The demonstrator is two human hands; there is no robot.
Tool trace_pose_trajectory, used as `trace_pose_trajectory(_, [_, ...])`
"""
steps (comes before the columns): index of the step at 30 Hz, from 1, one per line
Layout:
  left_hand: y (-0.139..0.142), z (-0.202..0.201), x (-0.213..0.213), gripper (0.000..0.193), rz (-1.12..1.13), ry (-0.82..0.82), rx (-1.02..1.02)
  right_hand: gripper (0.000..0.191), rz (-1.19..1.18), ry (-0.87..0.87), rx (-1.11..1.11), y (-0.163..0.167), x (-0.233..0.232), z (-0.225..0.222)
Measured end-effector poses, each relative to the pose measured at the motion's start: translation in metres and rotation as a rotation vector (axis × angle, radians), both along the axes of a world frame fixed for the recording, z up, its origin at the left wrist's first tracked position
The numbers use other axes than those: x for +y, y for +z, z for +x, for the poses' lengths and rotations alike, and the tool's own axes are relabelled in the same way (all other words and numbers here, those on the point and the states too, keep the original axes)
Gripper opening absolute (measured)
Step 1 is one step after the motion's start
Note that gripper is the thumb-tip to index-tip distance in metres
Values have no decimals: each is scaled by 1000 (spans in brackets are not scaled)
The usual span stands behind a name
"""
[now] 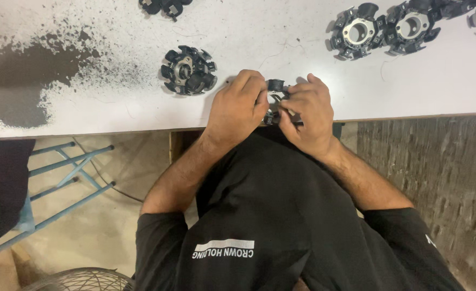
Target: The person sits at a workbench and assembles small black plastic wheel-like components by hand, fitting small inner parts into the hub of each housing and pressing them together. Finished assemblies are placed in a growing pile on the table, and the person repeatedly picks up the next unassembled housing to continue.
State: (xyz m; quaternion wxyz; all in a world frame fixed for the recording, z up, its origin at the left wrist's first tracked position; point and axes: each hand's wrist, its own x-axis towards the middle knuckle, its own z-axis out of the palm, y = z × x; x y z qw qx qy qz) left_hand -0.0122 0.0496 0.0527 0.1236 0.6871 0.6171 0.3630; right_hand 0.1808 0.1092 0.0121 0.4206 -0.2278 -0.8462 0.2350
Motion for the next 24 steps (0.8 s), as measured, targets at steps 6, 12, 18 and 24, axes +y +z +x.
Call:
trace_pose_trajectory(6, [-4, -1, -5, 17, -18, 4, -56, 28, -7, -17, -38, -1, 1, -1])
trace_pose_trajectory(12, [-9, 2, -9, 20, -7, -3, -22, 28, -3, 6, -27, 0, 2, -1])
trace_pose_trajectory(18, [-14, 8, -11, 19, 44, 18, 0, 26, -18, 28, -7, -2, 4, 0])
trace_pose_trajectory(24, [-12, 8, -14, 19, 102, 35, 14, 24, -74, 33, -2, -3, 6, 0])
